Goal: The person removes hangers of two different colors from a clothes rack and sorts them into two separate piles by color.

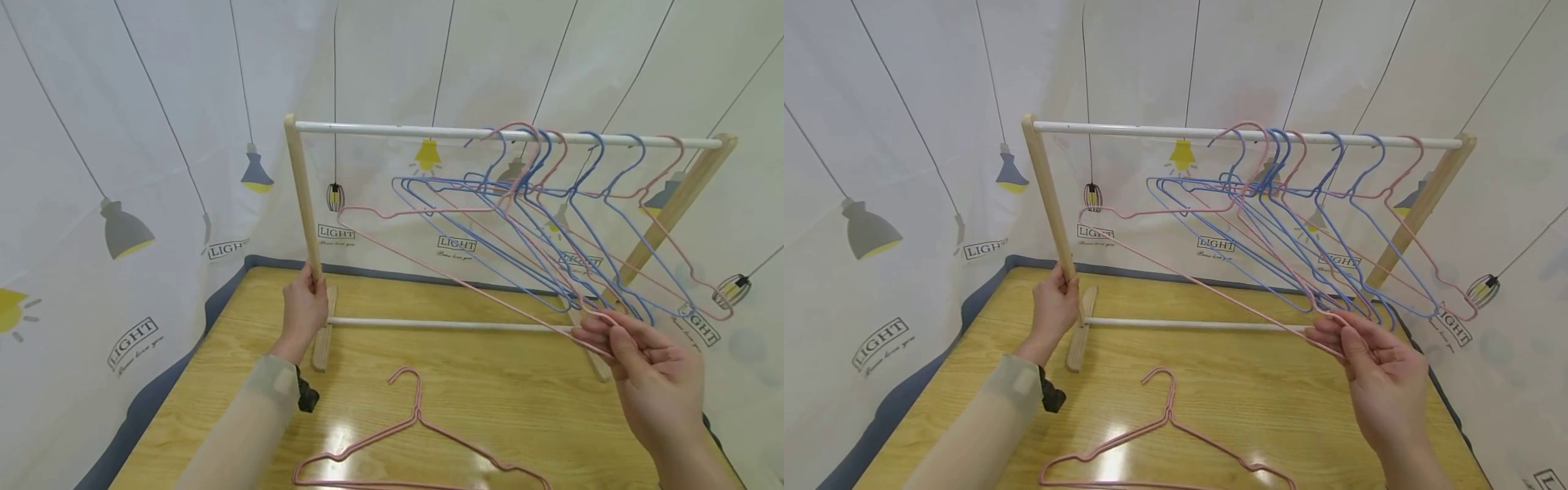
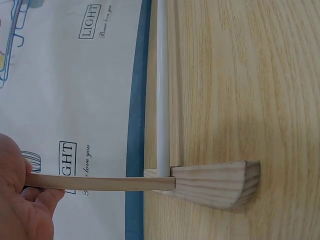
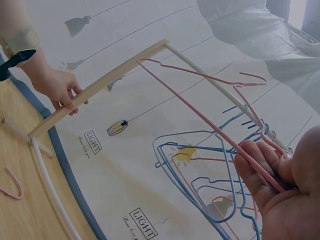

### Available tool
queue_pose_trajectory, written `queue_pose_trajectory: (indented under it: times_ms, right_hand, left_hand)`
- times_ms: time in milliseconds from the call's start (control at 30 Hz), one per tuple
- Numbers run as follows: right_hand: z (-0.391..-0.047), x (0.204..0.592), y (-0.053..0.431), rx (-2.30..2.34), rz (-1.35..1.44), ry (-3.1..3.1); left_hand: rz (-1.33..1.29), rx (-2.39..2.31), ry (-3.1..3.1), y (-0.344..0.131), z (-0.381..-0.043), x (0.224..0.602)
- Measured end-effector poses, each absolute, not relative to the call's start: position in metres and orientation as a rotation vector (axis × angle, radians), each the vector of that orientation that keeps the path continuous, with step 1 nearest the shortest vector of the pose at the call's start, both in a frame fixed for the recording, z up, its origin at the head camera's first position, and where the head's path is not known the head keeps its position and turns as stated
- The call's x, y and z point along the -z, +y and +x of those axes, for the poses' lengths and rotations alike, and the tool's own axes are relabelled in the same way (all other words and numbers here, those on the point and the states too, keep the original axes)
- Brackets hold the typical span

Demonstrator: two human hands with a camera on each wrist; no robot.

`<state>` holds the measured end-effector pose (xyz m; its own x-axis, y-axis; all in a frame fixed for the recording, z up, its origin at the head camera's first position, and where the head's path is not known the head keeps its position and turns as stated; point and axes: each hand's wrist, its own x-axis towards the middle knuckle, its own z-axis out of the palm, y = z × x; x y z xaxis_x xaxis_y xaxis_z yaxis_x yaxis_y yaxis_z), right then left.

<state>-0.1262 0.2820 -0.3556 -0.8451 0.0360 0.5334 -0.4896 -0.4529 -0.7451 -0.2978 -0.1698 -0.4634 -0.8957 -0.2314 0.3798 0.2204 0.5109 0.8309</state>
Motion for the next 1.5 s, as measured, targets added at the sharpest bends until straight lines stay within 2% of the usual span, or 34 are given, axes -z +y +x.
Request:
queue_pose_trajectory:
  times_ms: [333,700,900,1333,1500]
  right_hand:
    - [-0.108,0.384,0.298,-2.397,0.478,-1.673]
    - [-0.098,0.432,0.317,-2.551,0.641,-1.919]
    - [-0.095,0.456,0.321,-2.749,0.730,-1.831]
    - [-0.091,0.496,0.327,-2.983,0.464,-2.012]
    - [-0.093,0.519,0.323,-3.079,0.670,-1.906]
  left_hand:
    - [0.006,1.353,-2.300,-0.169,-0.297,0.463]
    - [-0.014,1.385,-2.282,-0.170,-0.297,0.462]
    - [-0.013,1.372,-2.283,-0.170,-0.297,0.463]
    - [-0.029,1.356,-2.275,-0.171,-0.298,0.463]
    - [-0.021,1.373,-2.280,-0.170,-0.297,0.464]
